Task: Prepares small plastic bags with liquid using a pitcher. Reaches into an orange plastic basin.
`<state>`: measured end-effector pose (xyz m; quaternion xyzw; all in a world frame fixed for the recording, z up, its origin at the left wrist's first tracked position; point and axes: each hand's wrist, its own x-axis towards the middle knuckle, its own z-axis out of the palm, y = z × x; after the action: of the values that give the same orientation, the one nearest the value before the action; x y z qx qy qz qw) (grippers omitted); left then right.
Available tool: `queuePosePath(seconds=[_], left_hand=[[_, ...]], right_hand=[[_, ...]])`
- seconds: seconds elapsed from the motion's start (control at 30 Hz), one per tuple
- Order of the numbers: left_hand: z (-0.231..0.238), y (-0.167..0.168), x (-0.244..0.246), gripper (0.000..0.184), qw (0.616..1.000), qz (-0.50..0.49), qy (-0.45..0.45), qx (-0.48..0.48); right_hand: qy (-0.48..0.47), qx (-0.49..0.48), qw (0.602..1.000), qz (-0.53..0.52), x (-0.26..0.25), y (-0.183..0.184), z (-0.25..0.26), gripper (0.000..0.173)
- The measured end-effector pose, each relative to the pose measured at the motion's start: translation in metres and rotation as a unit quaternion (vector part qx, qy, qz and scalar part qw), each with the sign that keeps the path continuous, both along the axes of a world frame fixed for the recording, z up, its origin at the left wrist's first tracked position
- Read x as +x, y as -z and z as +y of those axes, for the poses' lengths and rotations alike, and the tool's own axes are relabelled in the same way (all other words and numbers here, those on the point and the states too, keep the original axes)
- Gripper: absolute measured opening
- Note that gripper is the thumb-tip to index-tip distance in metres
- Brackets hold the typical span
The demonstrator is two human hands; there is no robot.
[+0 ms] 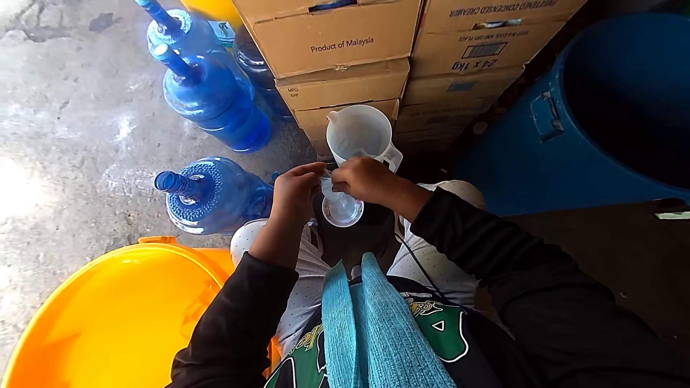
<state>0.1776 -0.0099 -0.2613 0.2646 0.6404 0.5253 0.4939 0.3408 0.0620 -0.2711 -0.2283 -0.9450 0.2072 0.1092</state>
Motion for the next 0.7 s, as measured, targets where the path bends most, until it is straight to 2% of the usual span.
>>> queuePosePath(seconds=[0.07, 0.2, 0.3, 0.37, 0.43, 0.6, 0.7], left_hand=[[-0.002, -0.003, 0.0, 0.025, 1.0, 0.011, 0.001, 0.005], [-0.004, -0.008, 0.001, 0.023, 0.997, 0.071, 0.019, 0.019], [-0.006, -0.009, -0.002, 0.024, 0.974, 0.215, 0.073, -0.021], [-0.008, -0.013, -0.003, 0.023, 0.937, 0.317, 0.138, -0.042], [-0.012, -0.018, -0.002, 0.023, 0.895, 0.406, 0.185, -0.011], [-0.015, -0.005, -0.022, 0.016, 0.787, 0.533, 0.277, 0.142], [-0.015, 0.008, -0.034, 0.012, 0.714, 0.578, 0.285, 0.273]], right_hand=[[-0.02, 0.015, 0.999, 0.02, 0.0, -0.009, 0.009, 0.022], [-0.04, 0.03, 0.999, -0.015, -0.002, -0.031, 0.02, 0.019], [-0.051, 0.036, 0.998, -0.032, -0.003, -0.028, 0.022, 0.018], [-0.059, 0.037, 0.997, -0.03, -0.003, -0.023, 0.021, 0.018], [-0.064, 0.034, 0.997, -0.028, -0.002, -0.023, 0.021, 0.017], [-0.078, 0.045, 0.996, -0.012, 0.004, -0.021, 0.027, 0.015], [-0.091, 0.05, 0.995, -0.001, 0.008, -0.022, 0.032, 0.016]])
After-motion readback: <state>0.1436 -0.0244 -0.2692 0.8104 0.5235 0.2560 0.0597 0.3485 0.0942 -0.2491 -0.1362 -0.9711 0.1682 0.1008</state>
